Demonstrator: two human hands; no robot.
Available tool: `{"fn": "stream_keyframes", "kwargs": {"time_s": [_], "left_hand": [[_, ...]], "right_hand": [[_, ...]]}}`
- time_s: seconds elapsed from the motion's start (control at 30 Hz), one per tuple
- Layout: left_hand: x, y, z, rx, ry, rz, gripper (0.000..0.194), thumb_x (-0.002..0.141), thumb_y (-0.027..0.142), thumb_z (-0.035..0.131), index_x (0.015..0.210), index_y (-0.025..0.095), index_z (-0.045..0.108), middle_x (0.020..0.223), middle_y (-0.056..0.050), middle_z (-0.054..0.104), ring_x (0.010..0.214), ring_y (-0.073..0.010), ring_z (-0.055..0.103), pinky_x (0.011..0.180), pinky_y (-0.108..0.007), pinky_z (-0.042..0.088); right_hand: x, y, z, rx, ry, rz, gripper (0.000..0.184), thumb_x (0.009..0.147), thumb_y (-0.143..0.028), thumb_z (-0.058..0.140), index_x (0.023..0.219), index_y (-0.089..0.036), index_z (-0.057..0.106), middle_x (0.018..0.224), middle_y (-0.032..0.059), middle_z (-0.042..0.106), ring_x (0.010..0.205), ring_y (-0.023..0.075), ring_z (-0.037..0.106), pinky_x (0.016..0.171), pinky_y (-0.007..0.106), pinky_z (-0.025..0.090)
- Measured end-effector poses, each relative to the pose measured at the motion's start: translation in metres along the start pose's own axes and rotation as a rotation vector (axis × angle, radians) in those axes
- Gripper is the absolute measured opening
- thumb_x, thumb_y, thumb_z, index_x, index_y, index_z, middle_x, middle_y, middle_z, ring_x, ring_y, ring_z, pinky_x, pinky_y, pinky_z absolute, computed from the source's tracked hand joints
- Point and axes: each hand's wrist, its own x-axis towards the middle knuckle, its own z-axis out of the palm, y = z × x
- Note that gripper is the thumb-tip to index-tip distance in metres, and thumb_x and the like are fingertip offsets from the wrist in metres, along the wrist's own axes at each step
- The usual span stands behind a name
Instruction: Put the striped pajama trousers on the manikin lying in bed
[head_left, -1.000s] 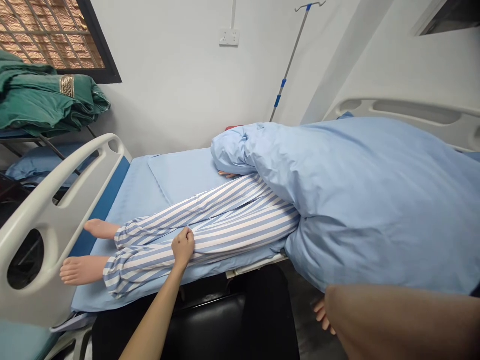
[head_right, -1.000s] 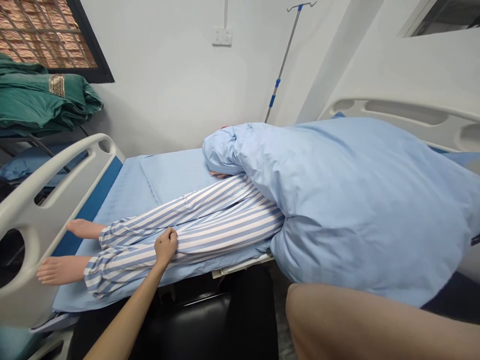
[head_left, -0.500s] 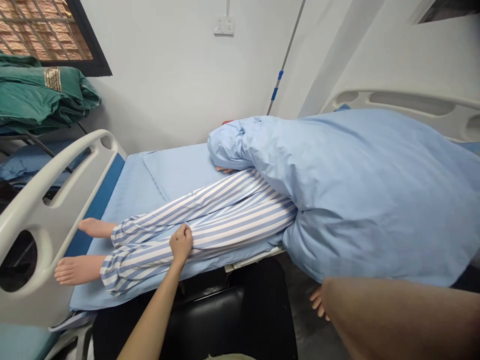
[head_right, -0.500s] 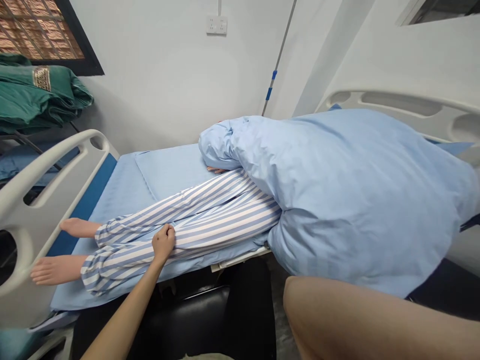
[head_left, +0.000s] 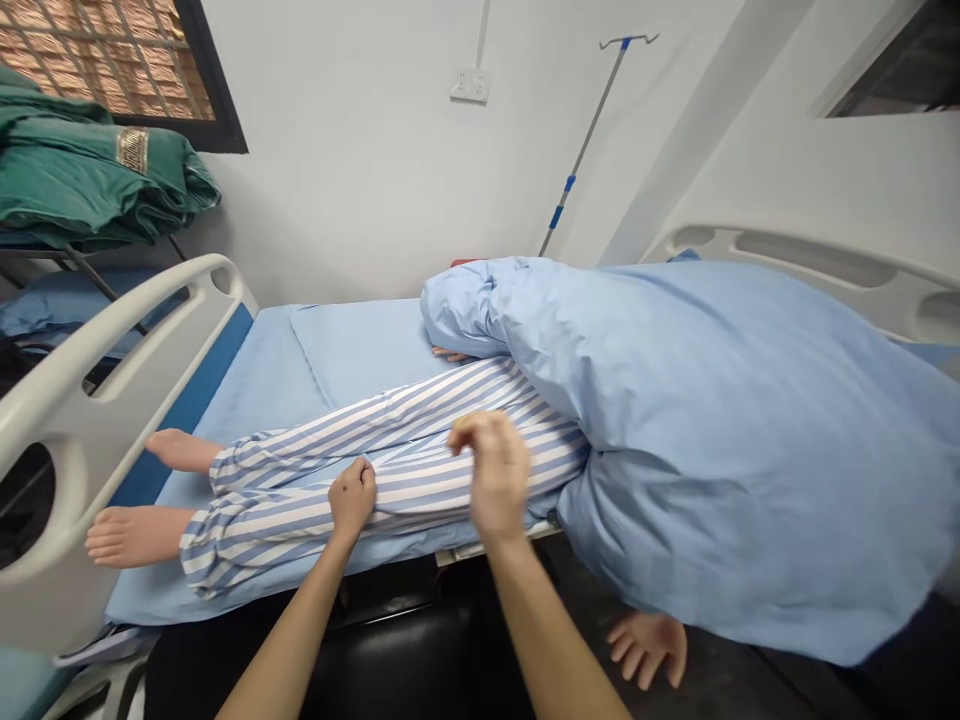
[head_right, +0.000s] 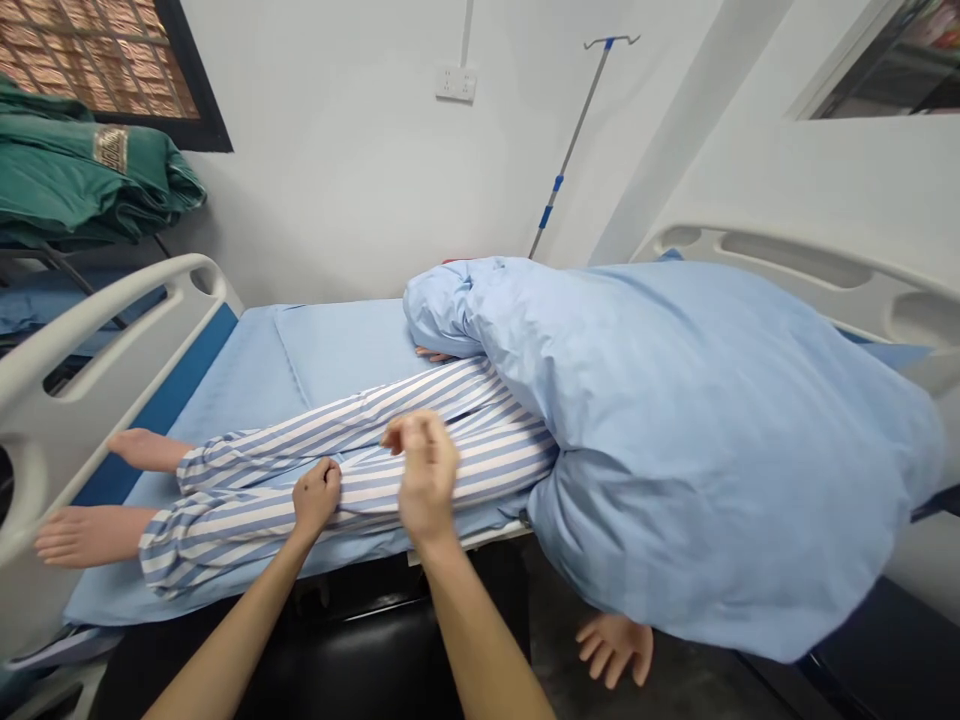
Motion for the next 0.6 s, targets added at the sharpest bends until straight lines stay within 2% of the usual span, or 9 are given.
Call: {"fn": "stream_keyframes", "kwargs": {"time_s": [0.07, 0.13, 0.17, 0.3, 0.43, 0.6], "left_hand": [[0.000, 0.001, 0.000, 0.013, 0.000, -0.003, 0.021, 0.080, 0.018, 0.039, 0.069, 0.021, 0.056, 0.066, 0.000, 0.061, 0.062, -0.0131, 0.049, 0.058, -0.025, 0.022], [0.000, 0.000, 0.000, 0.032, 0.000, -0.017, 0.020, 0.081, 0.018, 0.039, 0.069, 0.021, 0.056, 0.067, 0.000, 0.062, 0.063, -0.0133, 0.050, 0.057, -0.025, 0.021], [0.000, 0.000, 0.000, 0.038, -0.003, -0.021, 0.020, 0.081, 0.018, 0.039, 0.069, 0.021, 0.055, 0.068, -0.001, 0.062, 0.063, -0.0134, 0.050, 0.057, -0.025, 0.021], [0.000, -0.003, 0.002, 0.024, -0.007, -0.011, 0.021, 0.083, 0.019, 0.038, 0.069, 0.020, 0.054, 0.068, -0.002, 0.062, 0.064, -0.0134, 0.050, 0.058, -0.025, 0.021], [-0.001, -0.005, 0.005, 0.008, 0.015, -0.017, 0.022, 0.084, 0.020, 0.037, 0.067, 0.020, 0.052, 0.069, -0.002, 0.061, 0.065, -0.0133, 0.050, 0.058, -0.024, 0.022], [0.003, -0.001, -0.001, -0.100, -0.026, -0.098, 0.021, 0.081, 0.021, 0.038, 0.068, 0.020, 0.054, 0.068, -0.001, 0.061, 0.065, -0.0139, 0.051, 0.059, -0.024, 0.027]], "right_hand": [[-0.006, 0.032, 0.029, -0.004, -0.105, 0.102, 0.035, 0.091, -0.035, 0.037, 0.063, -0.017, 0.046, 0.056, -0.0032, 0.044, 0.052, 0.0088, 0.043, 0.052, 0.021, 0.036], [-0.016, 0.070, 0.054, -0.100, -0.216, 0.165, 0.037, 0.089, -0.037, 0.040, 0.057, -0.019, 0.039, 0.051, -0.0050, 0.036, 0.048, 0.0086, 0.035, 0.048, 0.022, 0.028], [-0.022, 0.090, 0.065, -0.169, -0.250, 0.147, 0.038, 0.089, -0.036, 0.040, 0.055, -0.019, 0.037, 0.050, -0.0051, 0.034, 0.048, 0.0089, 0.034, 0.049, 0.022, 0.026], [-0.037, 0.148, 0.088, -0.402, -0.324, 0.102, 0.035, 0.087, -0.033, 0.039, 0.055, -0.020, 0.041, 0.049, -0.0036, 0.041, 0.048, 0.0109, 0.037, 0.052, 0.025, 0.021], [-0.042, 0.169, 0.090, -0.471, -0.279, 0.112, 0.034, 0.087, -0.032, 0.036, 0.055, -0.020, 0.043, 0.049, -0.0026, 0.043, 0.048, 0.0121, 0.037, 0.052, 0.026, 0.019], [-0.038, 0.175, 0.085, -0.291, -0.247, 0.187, 0.038, 0.087, -0.037, 0.035, 0.053, -0.020, 0.037, 0.048, -0.0042, 0.038, 0.050, 0.0115, 0.035, 0.050, 0.024, 0.023]]}}
